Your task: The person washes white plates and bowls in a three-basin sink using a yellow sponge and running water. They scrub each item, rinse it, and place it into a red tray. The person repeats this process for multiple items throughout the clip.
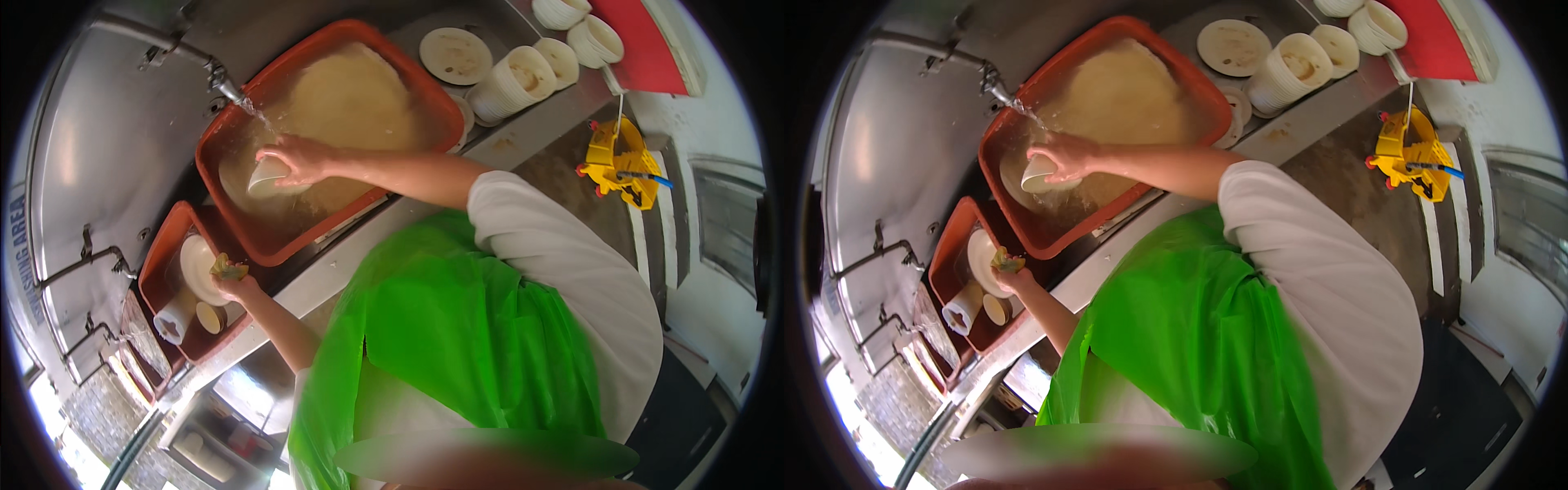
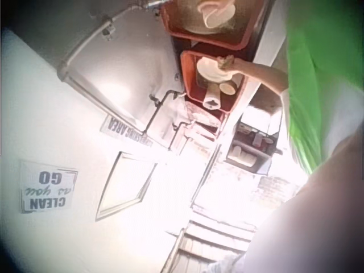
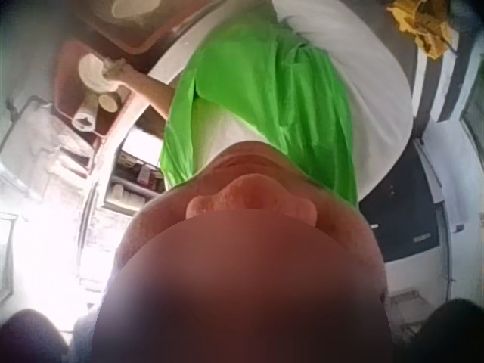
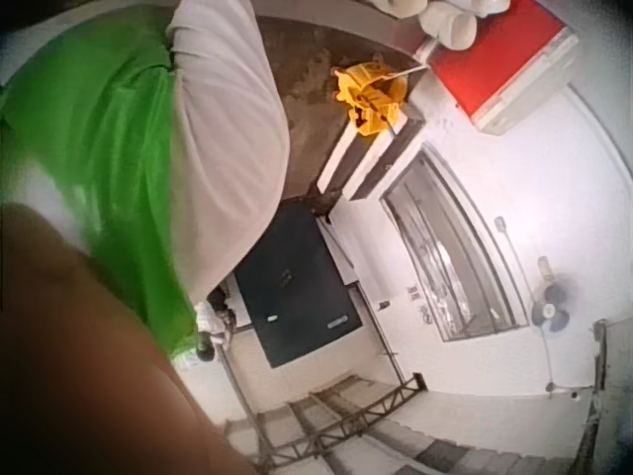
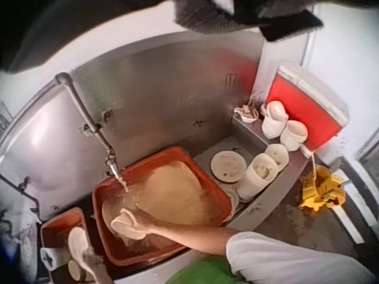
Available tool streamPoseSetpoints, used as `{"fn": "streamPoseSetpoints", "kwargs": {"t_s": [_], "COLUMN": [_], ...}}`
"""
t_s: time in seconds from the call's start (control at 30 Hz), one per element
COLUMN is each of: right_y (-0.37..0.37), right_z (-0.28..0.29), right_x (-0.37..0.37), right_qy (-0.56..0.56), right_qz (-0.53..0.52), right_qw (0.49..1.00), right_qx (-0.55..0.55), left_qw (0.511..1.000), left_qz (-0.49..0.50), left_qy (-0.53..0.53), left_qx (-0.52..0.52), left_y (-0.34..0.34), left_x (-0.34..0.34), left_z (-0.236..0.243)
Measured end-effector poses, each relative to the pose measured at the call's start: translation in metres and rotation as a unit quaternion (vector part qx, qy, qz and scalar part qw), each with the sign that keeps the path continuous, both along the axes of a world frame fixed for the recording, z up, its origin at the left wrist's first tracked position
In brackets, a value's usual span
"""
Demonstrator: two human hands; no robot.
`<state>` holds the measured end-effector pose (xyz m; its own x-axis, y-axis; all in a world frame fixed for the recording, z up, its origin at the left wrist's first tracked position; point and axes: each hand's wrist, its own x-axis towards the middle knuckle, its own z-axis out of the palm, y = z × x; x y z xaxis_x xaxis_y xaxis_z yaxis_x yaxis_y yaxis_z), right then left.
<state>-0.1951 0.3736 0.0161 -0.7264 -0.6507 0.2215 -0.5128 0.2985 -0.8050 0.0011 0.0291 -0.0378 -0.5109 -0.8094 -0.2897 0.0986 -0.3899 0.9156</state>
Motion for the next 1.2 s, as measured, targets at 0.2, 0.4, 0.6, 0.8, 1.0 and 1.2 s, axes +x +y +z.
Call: {"fn": "streamPoseSetpoints", "kwargs": {"t_s": [0.2,0.4,0.6,0.8,1.0,1.2], "right_y": [0.206,0.469,0.569,0.424,0.177,0.090], "right_z": [0.033,0.028,-0.011,-0.020,-0.066,-0.127], "right_x": [-0.047,-0.045,-0.026,-0.085,-0.128,-0.121], "right_qy": [0.204,-0.057,-0.118,0.084,0.050,0.053], "right_qz": [-0.232,-0.560,-0.783,-0.597,-0.146,-0.152], "right_qw": [0.945,0.743,0.571,0.770,0.958,0.921], "right_qx": [-0.104,-0.361,-0.218,-0.209,0.242,0.355], "left_qw": [0.977,0.959,0.962,0.858,0.783,0.768], "left_qz": [-0.020,-0.109,-0.153,-0.178,-0.207,-0.216], "left_qy": [-0.038,-0.064,-0.089,-0.174,-0.149,-0.181], "left_qx": [-0.211,-0.254,-0.207,-0.450,-0.567,-0.574], "left_y": [0.112,0.149,0.164,0.139,0.183,0.196], "left_x": [-0.039,-0.054,-0.066,-0.060,-0.060,-0.058], "left_z": [0.064,0.072,0.076,0.013,0.052,0.061]}}
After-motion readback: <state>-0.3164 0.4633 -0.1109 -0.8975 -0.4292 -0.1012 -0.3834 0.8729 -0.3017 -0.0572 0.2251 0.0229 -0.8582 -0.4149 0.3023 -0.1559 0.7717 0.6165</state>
